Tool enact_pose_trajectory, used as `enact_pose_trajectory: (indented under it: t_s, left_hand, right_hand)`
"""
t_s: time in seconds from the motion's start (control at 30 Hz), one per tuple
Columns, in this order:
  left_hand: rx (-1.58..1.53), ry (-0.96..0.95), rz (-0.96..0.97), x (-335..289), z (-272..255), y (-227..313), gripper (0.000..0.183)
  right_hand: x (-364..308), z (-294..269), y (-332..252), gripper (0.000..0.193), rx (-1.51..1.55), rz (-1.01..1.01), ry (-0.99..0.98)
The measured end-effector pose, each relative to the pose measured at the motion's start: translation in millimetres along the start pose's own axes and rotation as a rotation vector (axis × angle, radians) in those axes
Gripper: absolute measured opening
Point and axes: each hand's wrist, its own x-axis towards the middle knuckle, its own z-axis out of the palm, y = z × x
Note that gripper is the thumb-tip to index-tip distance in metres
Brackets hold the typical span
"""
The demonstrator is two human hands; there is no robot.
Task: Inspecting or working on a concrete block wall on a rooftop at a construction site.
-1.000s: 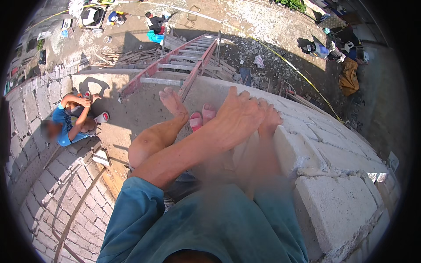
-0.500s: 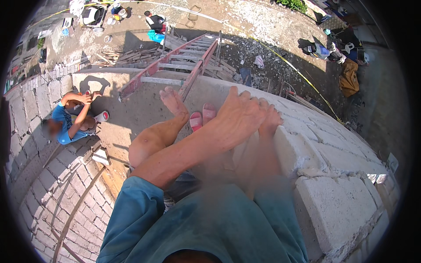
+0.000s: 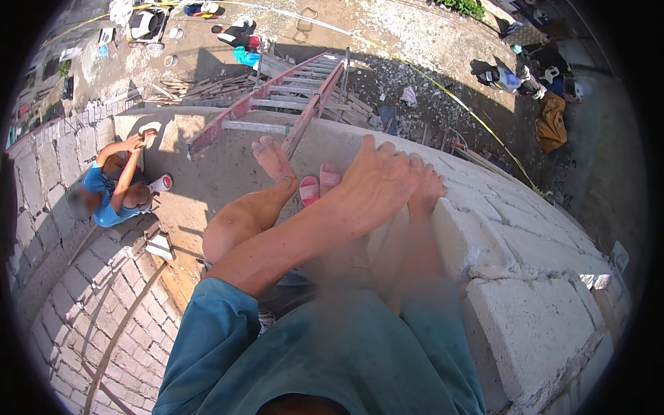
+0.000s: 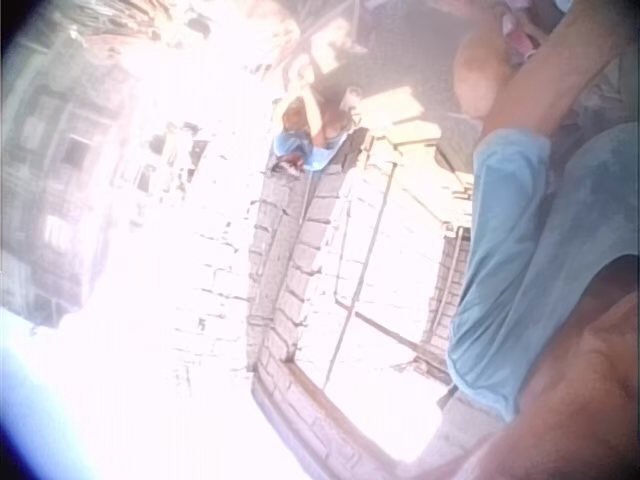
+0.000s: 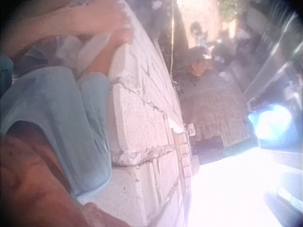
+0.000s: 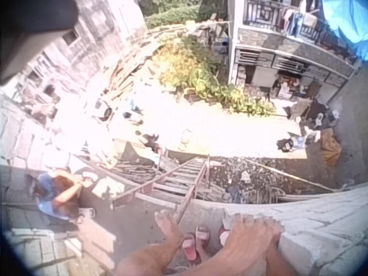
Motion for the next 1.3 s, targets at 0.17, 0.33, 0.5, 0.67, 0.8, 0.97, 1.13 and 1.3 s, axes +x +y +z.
enact_pose_trajectory:
  t_s: [0.17,0.33,0.5,0.67,0.8,0.97,1.13,1.3]
  left_hand:
    - [-0.002,0.043,0.01,-1,2,0,0.016]
    - [-0.014,0.058,0.009,-1,1,0,0.016]
    - [-0.009,0.016,0.003,5,-2,4,0.015]
    - [-0.03,0.009,-0.034,-1,4,-2,0.022]
    - [-0.05,0.009,-0.047,6,10,4,0.029]
    - [-0.073,-0.009,-0.054,3,8,0,0.029]
    - [-0.083,-0.022,-0.047,3,2,1,0.028]
    - [-0.065,-0.036,-0.048,0,2,-2,0.026]
  right_hand:
    - [0,4,2,0.031,-0.044,0.003,0.029]
    - [-2,20,7,0.026,-0.069,0.005,0.059]
    - [-1,34,19,0.024,-0.007,0.12,-0.044]
    - [2,3,-1,0.024,-0.045,0.051,-0.029]
    - [0,10,10,0.028,-0.063,0.039,0.005]
    - [0,6,3,0.028,-0.029,-0.001,0.046]
    - [0,14,9,0.029,-0.074,0.002,0.018]
    - [1,4,0,0.03,-0.096,-0.011,0.078]
